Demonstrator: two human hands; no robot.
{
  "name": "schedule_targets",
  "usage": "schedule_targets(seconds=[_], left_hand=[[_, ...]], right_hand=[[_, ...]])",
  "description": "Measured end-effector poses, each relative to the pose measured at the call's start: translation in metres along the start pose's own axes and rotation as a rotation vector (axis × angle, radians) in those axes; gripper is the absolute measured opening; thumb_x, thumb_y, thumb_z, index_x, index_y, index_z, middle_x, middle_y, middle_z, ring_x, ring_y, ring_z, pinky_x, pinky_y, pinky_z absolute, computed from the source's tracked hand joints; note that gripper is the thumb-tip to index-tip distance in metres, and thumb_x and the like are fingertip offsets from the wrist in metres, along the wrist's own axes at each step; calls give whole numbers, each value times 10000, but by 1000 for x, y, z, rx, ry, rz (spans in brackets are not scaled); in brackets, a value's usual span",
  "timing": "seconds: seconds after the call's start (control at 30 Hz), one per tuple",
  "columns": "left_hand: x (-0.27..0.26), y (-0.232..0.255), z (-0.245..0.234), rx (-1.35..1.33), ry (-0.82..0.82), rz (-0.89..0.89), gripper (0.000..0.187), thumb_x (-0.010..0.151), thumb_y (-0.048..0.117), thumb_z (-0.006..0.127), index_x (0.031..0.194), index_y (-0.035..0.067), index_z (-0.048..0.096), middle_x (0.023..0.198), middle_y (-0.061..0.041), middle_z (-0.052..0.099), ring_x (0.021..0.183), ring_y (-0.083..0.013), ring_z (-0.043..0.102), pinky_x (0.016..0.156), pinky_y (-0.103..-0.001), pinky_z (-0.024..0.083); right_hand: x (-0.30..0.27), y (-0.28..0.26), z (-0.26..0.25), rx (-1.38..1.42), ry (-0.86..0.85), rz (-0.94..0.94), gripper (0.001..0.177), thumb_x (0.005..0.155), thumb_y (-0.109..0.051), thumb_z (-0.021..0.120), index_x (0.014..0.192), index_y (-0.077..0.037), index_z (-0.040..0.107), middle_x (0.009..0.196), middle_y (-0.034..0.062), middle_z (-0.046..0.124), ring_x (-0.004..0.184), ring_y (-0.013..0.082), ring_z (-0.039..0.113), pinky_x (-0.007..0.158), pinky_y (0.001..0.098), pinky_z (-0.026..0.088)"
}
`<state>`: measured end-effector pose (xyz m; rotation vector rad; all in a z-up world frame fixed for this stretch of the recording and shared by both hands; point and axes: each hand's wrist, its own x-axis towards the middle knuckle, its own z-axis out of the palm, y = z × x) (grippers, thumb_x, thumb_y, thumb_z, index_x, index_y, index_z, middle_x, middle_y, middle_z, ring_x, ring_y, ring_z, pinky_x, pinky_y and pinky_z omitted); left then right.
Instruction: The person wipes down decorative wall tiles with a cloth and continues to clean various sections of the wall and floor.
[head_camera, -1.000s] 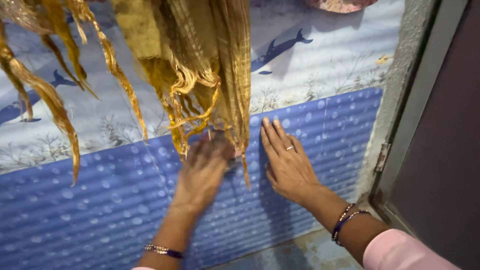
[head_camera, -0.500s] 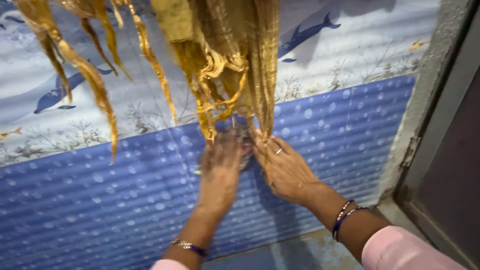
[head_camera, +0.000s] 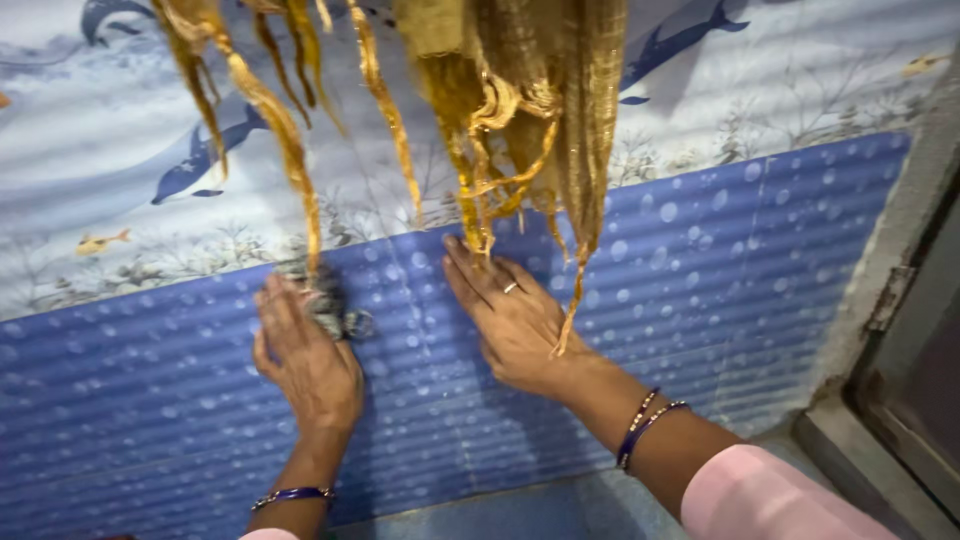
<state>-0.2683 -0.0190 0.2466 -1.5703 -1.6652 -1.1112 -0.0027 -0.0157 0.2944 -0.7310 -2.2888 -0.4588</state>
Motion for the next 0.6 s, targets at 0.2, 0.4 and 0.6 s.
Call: schedule_targets(seconds=[0.2, 0.4, 0.6], left_hand=[[12, 51, 33, -363, 33, -234, 647, 1019, 80, 450, 1632, 15, 254, 1644, -152, 281, 1535, -291, 245, 1228, -482, 253], [1, 73, 25, -109, -50, 201, 654, 959, 126, 493, 1587, 63, 324, 1684, -135, 252, 1571, -322, 142, 1177, -510, 201], [17, -7, 8, 84, 76, -271, 736, 921, 74, 513, 1597, 12, 231, 1731, -112, 153, 1601, -319, 127, 1204, -516, 238]], right_hand=[[19, -24, 7, 112, 119, 6, 901, 768, -59, 619, 1563, 63, 212, 1646, 269, 202, 1531, 388, 223, 1224, 501, 201], [35, -35, 18, 85, 160, 132, 899, 797, -30, 622, 1589, 40, 201, 1668, 234, 199, 1558, 375, 211, 1241, 486, 202], [47, -63, 17, 14, -73, 52, 933, 703, 24, 601, 1561, 9, 235, 1660, 187, 204, 1531, 332, 221, 1224, 474, 217]])
